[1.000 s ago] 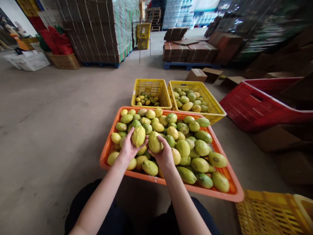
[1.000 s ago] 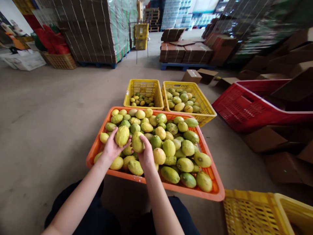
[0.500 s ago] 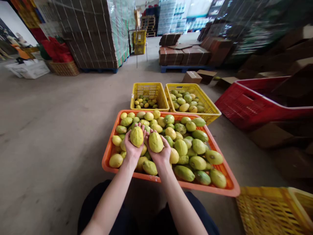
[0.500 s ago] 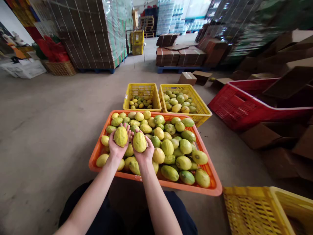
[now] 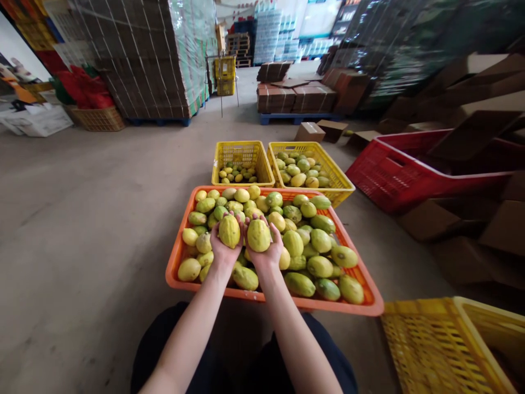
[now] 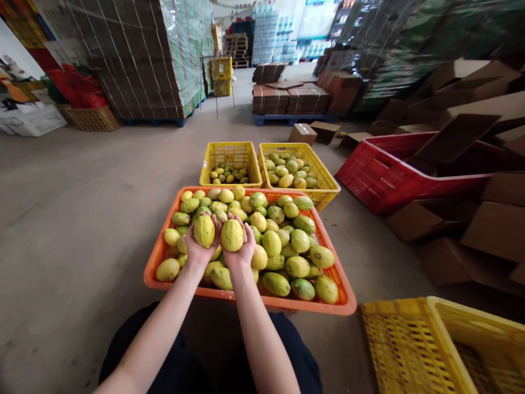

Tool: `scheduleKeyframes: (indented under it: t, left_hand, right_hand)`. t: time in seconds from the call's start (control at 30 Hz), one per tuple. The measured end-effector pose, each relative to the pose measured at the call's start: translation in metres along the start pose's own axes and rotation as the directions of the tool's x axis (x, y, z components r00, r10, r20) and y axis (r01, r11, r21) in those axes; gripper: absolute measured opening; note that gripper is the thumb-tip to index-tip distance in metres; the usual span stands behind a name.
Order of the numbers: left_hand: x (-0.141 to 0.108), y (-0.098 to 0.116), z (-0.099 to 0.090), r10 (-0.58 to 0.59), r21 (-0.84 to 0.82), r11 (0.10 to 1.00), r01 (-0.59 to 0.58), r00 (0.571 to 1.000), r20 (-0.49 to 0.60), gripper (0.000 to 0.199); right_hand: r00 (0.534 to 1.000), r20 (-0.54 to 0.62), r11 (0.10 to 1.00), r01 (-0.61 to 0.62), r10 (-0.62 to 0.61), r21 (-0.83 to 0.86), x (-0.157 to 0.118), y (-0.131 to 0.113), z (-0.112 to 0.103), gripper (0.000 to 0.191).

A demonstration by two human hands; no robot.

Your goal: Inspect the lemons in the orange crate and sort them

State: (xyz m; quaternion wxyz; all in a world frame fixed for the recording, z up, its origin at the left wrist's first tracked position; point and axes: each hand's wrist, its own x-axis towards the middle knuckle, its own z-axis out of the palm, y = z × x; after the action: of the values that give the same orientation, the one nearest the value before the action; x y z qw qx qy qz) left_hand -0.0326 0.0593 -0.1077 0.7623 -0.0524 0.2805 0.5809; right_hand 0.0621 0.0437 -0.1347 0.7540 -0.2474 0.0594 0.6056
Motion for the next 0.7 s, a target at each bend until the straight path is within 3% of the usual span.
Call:
scheduleKeyframes:
  t: [0.17, 0.43, 0.6, 0.7]
  left_hand:
    - [-0.001, -0.001, -0.001, 0.03, 0.026, 0.999, -0.031, 0.999, 0.013, 0.029]
    - [-0.002, 0.002, -0.003, 0.09, 0.222, 0.971, -0.088, 0.996, -0.003, 0.036]
    - [0.004, 0.015, -0.009, 0.091, 0.206, 0.975, -0.079, 0.995, -0.049, 0.032]
    - [0.008, 0.027, -0.011, 0.08, 0.101, 0.992, -0.071, 0.992, -0.095, 0.032]
  right_hand:
    - [1.0, -0.007, 1.0, -0.009, 0.009, 0.009, -0.006, -0.002, 0.005, 0.024]
    - [0.987, -0.095, 0.988, -0.121, 0.13, 0.093, -0.009, -0.003, 0.018, 0.025]
    - [0.98, -0.119, 0.987, -0.159, 0.159, 0.007, -0.007, 0.014, 0.003, 0.024]
    - [0.982, -0.097, 0.983, -0.17, 0.162, -0.076, 0.003, 0.02, -0.001, 0.023]
